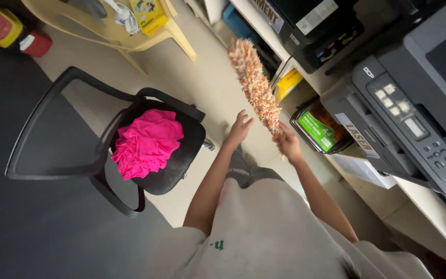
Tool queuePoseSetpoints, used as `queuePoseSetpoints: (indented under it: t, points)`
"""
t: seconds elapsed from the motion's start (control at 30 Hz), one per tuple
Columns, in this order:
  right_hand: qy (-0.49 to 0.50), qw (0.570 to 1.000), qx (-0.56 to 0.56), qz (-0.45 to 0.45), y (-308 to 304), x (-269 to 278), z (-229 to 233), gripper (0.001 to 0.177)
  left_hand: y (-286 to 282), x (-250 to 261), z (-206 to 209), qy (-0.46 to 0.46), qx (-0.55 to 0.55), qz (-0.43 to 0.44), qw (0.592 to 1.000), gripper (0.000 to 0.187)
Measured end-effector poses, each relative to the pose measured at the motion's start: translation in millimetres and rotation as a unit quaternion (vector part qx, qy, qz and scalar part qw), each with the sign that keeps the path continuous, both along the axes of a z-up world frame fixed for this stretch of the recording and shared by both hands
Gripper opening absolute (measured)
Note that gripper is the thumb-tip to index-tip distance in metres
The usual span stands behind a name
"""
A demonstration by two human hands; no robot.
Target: The person organizes small wooden sticks in a tray on the desk. Then, using a fluffy duster, they wipe the top of a printer and the lower shelf area of the desk while kneeling. Finally, they pick up a black wire basket containing white paper.
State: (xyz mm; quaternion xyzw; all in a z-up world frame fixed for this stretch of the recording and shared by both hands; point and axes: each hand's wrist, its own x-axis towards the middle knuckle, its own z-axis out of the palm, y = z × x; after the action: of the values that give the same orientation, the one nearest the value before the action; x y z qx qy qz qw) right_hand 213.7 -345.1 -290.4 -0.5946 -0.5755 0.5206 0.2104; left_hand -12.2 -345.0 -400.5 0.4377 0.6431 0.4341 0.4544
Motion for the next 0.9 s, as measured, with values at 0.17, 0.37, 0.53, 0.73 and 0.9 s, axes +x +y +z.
queuePoseSetpoints:
  t: [0.17, 0.37, 0.53, 0.73, 0.9]
  points:
    - [0.034, 0.993, 0.082, 0.082, -39, 22, -49, 0.038, -16, 5, 86, -0.297, -0.115, 0.055, 0.946, 0.082]
    - [0.018, 0.988, 0.151, 0.01, -79, 18, 44, 0.051, -37, 12, 52, -0.436, -0.04, 0.17, 0.883, 0.082]
    - [0.002, 0.999, 0.031, 0.013, -130, 43, 45, 0.047, -62, 41, 90, -0.503, -0.09, 0.115, 0.852, 0.067]
    - [-0.011, 0.999, -0.006, -0.037, -215, 83, 78, 0.051, -129, 93, 93, -0.463, -0.113, -0.016, 0.879, 0.05]
    - [-0.048, 0.988, 0.111, -0.095, -310, 115, 48, 0.052, -198, 135, 72, -0.445, -0.161, -0.015, 0.881, 0.05]
